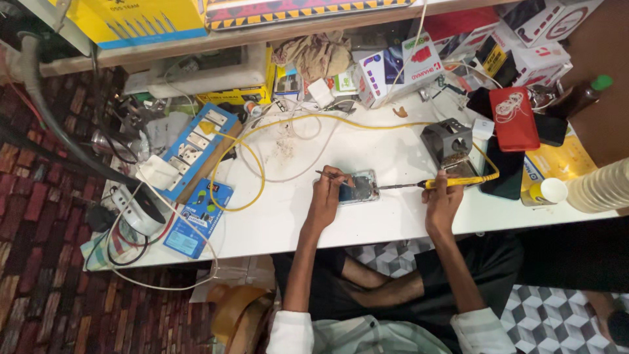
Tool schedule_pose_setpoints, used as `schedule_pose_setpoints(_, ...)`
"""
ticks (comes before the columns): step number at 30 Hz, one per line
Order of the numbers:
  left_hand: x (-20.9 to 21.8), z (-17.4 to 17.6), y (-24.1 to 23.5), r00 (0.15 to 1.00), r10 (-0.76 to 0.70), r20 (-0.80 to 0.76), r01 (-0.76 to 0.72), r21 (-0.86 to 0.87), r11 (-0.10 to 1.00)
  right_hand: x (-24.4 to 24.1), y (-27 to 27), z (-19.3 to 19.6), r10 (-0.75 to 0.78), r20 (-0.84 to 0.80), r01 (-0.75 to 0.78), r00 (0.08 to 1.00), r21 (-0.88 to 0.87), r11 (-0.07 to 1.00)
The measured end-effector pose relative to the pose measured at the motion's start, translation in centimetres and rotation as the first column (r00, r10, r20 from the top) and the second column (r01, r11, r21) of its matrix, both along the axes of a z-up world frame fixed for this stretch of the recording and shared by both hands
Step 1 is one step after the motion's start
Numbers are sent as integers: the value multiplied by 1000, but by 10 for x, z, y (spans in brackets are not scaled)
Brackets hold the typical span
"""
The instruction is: The person uses a soldering iron and tweezers to work on a small circuit board placed on a white table. They repeatedly apply heat to specific points on the board while manipulating components with the tweezers.
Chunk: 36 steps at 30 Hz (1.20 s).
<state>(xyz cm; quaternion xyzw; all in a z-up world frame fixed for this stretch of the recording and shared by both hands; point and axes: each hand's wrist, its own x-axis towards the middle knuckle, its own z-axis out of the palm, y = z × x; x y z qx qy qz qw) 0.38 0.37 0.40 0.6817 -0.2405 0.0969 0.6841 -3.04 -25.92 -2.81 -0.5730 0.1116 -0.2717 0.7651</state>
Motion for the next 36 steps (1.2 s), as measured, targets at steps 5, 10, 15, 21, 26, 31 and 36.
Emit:
schedule_pose_setpoints(5,-1,3,2,993,42,-115,-33,76,997,1,2,5,15,-34,-15,999,-4,1000)
schedule_pose_setpoints(10,0,5,1,999,17,-45,-16,36,999,0,1,8,1,-56,-1,998,8,1000)
schedule_pose_setpoints(15,-1,4,1,999,2,-37,-1,21,1000,2,0,2,11,-23,-9,1000,73,997)
schedule_pose_setpoints(21,-1,4,2,987,56,-152,-38,121,992,3,-2,-4,53,-9,-52,999,42,998)
schedule_pose_setpoints(26,1,4,3,997,34,-75,-26,103,994,4,-6,-9,31,-4,-30,1000,89,996)
schedule_pose_setpoints(31,-2,2,4,996,22,-92,-16,67,998,2,-5,-13,45,6,-45,999,39,998)
schedule_pose_setpoints(36,2,4,3,998,35,-60,-31,55,998,5,-4,-12,25,-16,-25,1000,40,999)
